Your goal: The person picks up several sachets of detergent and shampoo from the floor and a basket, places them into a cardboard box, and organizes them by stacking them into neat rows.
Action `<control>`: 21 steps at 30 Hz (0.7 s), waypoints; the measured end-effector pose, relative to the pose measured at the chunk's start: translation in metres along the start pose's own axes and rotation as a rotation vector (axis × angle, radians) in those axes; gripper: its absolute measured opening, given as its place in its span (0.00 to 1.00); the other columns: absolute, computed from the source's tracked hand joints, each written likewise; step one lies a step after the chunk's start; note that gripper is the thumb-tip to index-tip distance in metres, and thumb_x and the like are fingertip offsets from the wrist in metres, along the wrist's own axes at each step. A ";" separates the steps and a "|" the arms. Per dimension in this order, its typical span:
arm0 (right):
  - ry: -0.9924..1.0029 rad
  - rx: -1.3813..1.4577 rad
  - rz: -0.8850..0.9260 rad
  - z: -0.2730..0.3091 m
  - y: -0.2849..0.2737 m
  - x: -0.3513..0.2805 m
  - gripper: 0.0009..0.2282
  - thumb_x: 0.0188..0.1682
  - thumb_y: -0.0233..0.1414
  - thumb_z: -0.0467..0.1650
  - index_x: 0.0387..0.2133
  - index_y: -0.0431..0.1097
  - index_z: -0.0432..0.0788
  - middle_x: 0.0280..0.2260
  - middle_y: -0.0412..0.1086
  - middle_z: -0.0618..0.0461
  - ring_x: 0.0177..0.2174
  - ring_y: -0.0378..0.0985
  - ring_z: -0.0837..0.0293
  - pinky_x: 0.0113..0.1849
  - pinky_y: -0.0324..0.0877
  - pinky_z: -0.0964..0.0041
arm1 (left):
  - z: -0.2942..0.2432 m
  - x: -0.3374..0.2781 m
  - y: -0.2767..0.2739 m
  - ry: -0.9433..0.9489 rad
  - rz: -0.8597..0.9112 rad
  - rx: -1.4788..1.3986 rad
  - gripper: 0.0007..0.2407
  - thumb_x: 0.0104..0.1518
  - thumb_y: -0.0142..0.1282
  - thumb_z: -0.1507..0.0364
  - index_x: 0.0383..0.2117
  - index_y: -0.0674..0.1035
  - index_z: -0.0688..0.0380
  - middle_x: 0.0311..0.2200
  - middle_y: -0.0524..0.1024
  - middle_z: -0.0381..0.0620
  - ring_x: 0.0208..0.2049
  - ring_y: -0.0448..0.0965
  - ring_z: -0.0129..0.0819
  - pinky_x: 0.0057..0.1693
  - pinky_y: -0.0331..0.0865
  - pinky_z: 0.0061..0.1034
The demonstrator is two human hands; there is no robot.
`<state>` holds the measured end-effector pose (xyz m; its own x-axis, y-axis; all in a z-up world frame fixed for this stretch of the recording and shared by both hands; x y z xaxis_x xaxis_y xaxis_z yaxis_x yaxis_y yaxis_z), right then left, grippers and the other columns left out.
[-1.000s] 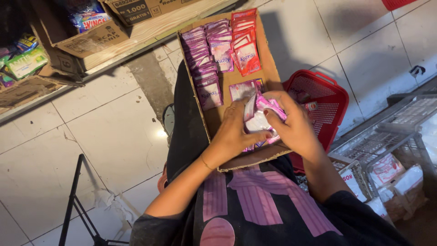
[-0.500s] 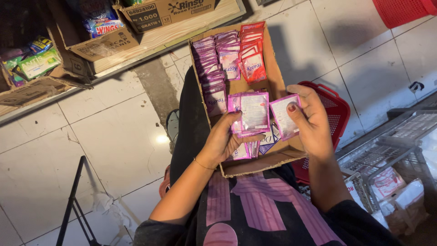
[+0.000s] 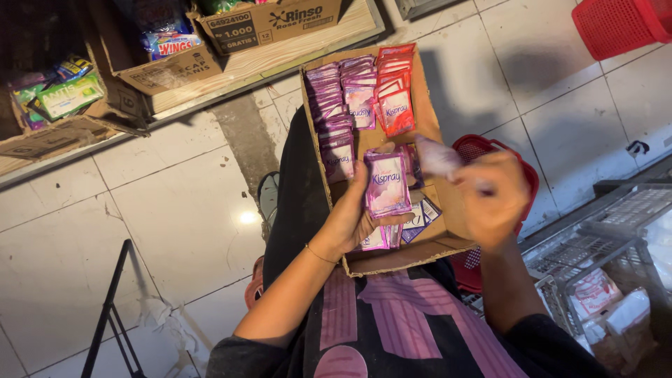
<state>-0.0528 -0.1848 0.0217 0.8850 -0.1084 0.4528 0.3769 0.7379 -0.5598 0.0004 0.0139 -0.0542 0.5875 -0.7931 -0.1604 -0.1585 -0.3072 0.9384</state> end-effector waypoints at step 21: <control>0.584 0.525 0.127 -0.039 0.073 -0.026 0.09 0.61 0.49 0.30 0.48 0.68 0.36 0.41 0.71 0.56 0.40 0.70 0.70 0.43 0.67 0.73 | 0.003 0.000 0.005 0.462 -0.096 0.542 0.18 0.75 0.47 0.74 0.70 0.65 0.59 0.64 0.69 0.53 0.63 0.71 0.35 0.66 0.69 0.34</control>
<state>-0.0371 -0.1538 -0.0579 0.9676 -0.2270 -0.1107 0.2142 0.9698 -0.1167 -0.0022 0.0109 -0.0504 0.8756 -0.4824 0.0239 -0.3903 -0.6776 0.6233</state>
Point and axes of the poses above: each hand's wrist, its own x-axis towards the middle knuckle, its own y-axis out of the palm, z = x × y, the point moved 3 cm from there along x, towards the middle knuckle
